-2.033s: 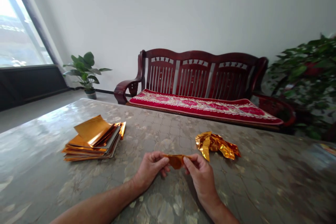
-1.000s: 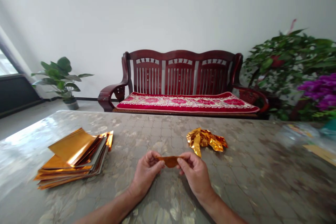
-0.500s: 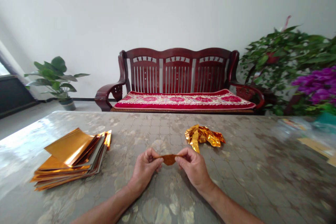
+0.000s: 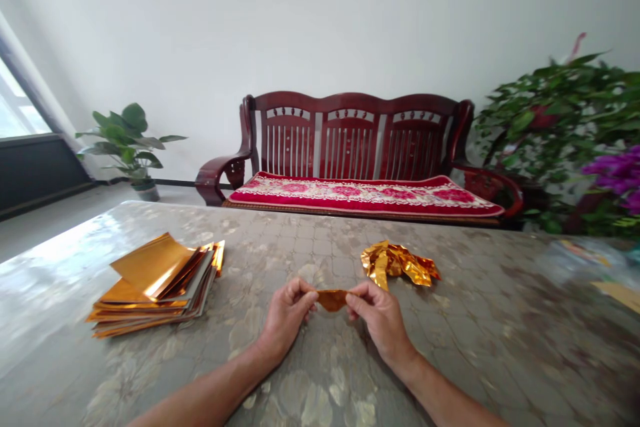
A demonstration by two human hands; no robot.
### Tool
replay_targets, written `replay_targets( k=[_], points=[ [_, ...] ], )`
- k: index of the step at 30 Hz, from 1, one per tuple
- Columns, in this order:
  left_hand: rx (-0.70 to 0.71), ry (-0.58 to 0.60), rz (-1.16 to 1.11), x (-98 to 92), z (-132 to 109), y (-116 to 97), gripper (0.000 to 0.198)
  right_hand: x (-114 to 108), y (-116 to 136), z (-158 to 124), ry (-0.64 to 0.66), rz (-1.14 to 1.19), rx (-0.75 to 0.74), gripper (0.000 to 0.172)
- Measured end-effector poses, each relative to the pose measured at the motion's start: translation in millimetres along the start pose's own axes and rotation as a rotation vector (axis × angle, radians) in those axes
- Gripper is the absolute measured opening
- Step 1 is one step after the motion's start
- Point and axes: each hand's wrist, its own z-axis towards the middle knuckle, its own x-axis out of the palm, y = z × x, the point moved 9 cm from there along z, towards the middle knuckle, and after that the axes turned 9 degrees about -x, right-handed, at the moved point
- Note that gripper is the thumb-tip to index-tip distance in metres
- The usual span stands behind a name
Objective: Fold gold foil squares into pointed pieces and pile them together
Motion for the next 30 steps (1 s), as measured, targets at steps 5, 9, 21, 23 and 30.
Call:
replay_targets(
  k=[5, 9, 21, 23, 30],
  points=[
    [0.046, 0.005, 0.042, -0.4, -1.9, -3.3, 0.028, -1.2, -4.7, -1.6, 0.006, 0.017, 0.024, 0.031],
    [0.065, 0.007, 0.049, 0.4, -5.2, -5.6, 0.029, -3.5, -5.4, -3.3, 0.001, 0.039, 0.035, 0.034],
    [0.009, 0.029, 0.057, 7.2, 0.8, 2.2, 0.019, -9.0, 0.7, -7.4, -0.02, 0.02, 0.017, 0.035],
    [0.021, 0.034, 0.09, 7.7, 0.2, 1.1, 0.019, -10.2, 0.2, -6.7, -0.028, 0.008, 0.01, 0.034],
    [0.072, 0.025, 0.179, 7.5, -1.2, -5.0, 0.016, -10.2, -2.9, -3.1, -0.039, -0.053, -0.051, 0.034]
  ],
)
